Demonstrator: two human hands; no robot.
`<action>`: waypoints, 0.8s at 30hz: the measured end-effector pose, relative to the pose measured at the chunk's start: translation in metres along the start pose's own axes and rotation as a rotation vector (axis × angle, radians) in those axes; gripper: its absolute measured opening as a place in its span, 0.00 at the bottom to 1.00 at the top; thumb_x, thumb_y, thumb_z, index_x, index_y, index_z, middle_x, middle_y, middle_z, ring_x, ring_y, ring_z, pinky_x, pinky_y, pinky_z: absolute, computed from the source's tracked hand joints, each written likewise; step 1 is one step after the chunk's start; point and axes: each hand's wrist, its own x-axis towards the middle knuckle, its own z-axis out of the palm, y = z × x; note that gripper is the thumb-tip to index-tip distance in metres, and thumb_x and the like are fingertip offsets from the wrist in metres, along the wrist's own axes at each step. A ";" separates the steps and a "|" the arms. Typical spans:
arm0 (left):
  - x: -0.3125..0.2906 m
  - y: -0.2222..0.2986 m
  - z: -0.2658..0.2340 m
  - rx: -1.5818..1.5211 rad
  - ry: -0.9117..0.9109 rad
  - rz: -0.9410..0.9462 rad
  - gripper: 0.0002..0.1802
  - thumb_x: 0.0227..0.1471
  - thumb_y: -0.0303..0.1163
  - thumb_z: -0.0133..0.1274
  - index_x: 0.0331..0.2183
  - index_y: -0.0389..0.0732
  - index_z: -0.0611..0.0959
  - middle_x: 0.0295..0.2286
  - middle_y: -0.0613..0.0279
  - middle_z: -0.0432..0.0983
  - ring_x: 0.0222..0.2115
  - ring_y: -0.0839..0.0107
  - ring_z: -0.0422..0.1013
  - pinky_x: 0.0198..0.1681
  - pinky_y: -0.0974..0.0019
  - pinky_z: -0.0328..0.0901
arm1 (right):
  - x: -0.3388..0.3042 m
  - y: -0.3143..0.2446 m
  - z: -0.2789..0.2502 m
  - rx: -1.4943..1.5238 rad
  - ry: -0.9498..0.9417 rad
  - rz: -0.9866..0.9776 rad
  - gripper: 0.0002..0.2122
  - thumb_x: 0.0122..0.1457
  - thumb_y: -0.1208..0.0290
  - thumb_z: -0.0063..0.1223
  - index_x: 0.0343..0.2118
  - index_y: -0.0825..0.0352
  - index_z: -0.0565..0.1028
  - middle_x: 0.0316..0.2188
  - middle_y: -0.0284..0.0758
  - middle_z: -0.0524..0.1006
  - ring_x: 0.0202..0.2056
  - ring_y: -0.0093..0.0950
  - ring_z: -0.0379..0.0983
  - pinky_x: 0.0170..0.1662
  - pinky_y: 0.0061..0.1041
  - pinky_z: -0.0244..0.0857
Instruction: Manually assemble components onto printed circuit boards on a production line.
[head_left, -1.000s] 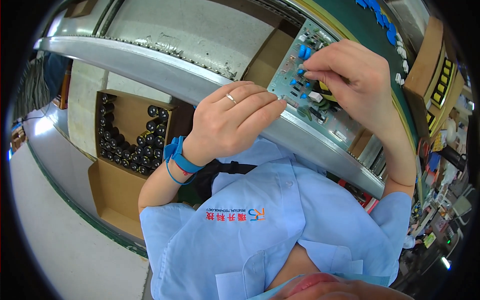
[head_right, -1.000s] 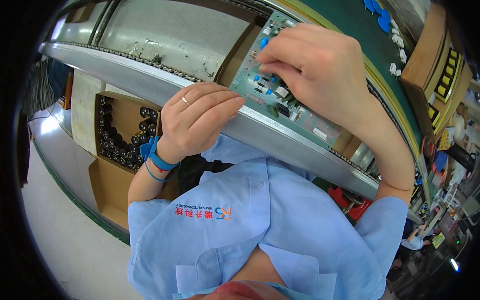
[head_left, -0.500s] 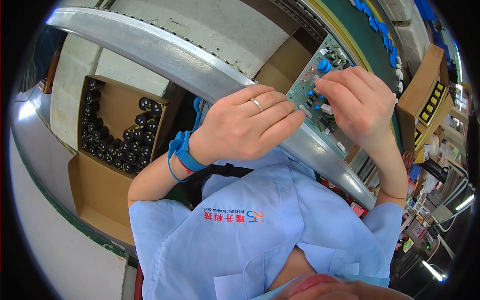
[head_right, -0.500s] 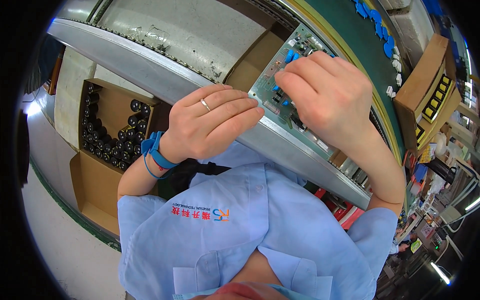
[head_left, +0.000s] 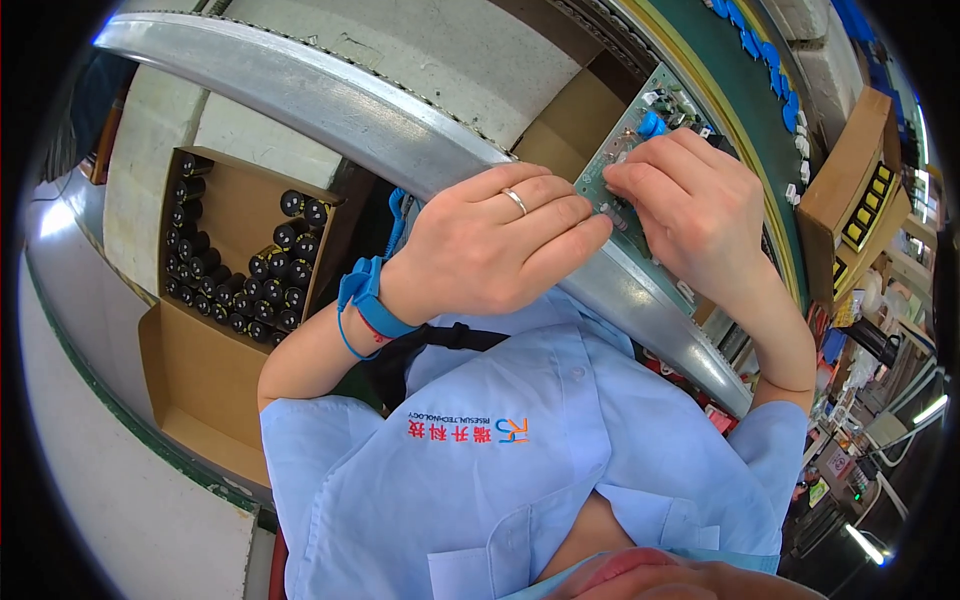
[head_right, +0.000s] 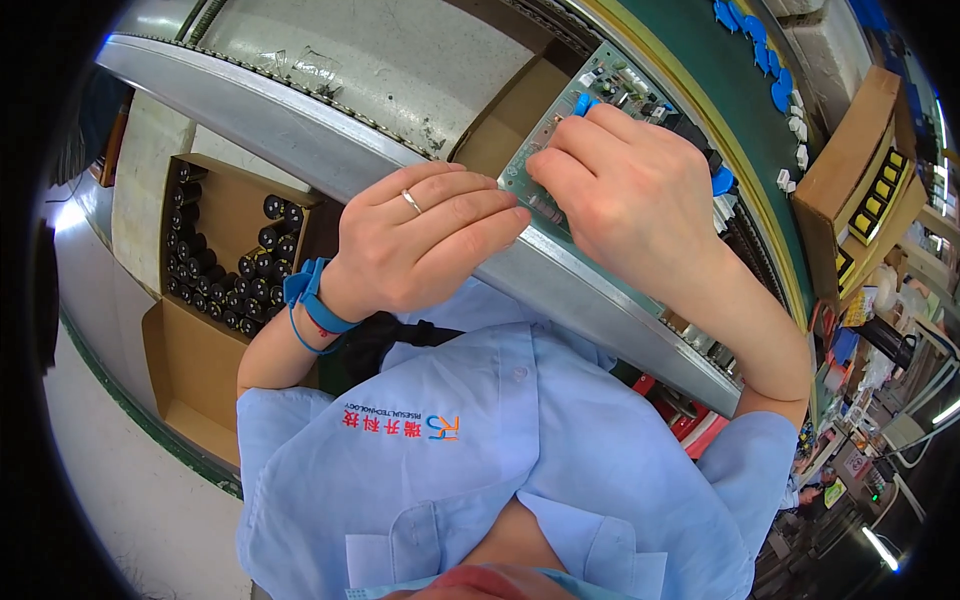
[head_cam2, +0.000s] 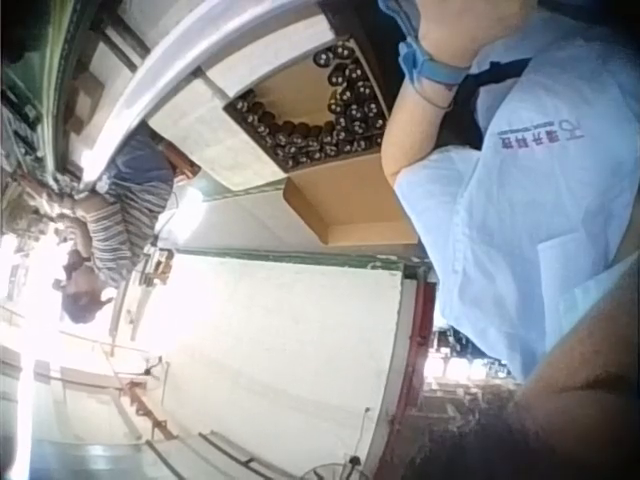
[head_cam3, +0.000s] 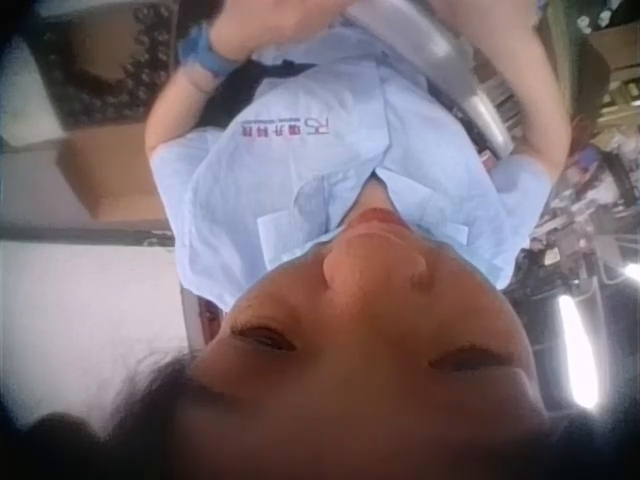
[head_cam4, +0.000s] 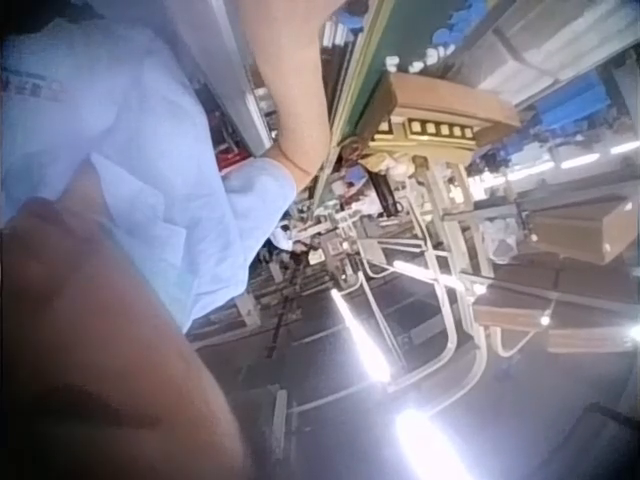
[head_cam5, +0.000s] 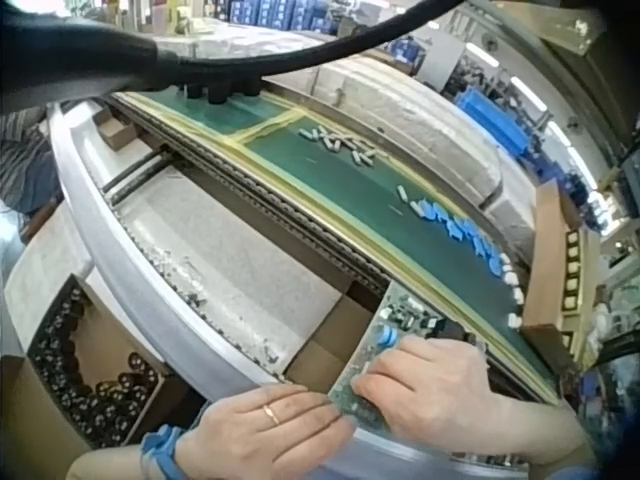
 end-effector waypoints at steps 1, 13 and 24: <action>0.000 0.000 0.000 0.002 0.002 0.004 0.09 0.40 0.27 0.56 0.29 0.41 0.84 0.28 0.63 0.80 0.31 0.69 0.78 0.37 0.66 0.73 | 0.001 -0.003 -0.002 0.013 -0.033 0.029 0.08 0.38 0.78 0.60 0.25 0.64 0.77 0.23 0.29 0.73 0.25 0.27 0.71 0.23 0.25 0.64; 0.000 0.001 -0.003 -0.008 0.041 -0.024 0.09 0.38 0.27 0.56 0.28 0.41 0.83 0.28 0.64 0.79 0.31 0.68 0.77 0.37 0.65 0.73 | 0.012 -0.019 -0.001 -0.056 -0.076 0.115 0.06 0.35 0.79 0.55 0.20 0.64 0.71 0.22 0.30 0.69 0.27 0.29 0.69 0.23 0.28 0.64; -0.072 -0.042 -0.128 0.664 0.038 -0.597 0.07 0.48 0.29 0.59 0.33 0.42 0.84 0.32 0.57 0.77 0.34 0.58 0.74 0.39 0.57 0.69 | -0.008 -0.017 -0.047 0.085 0.036 0.039 0.17 0.43 0.89 0.55 0.39 0.71 0.80 0.33 0.40 0.76 0.32 0.32 0.74 0.33 0.25 0.69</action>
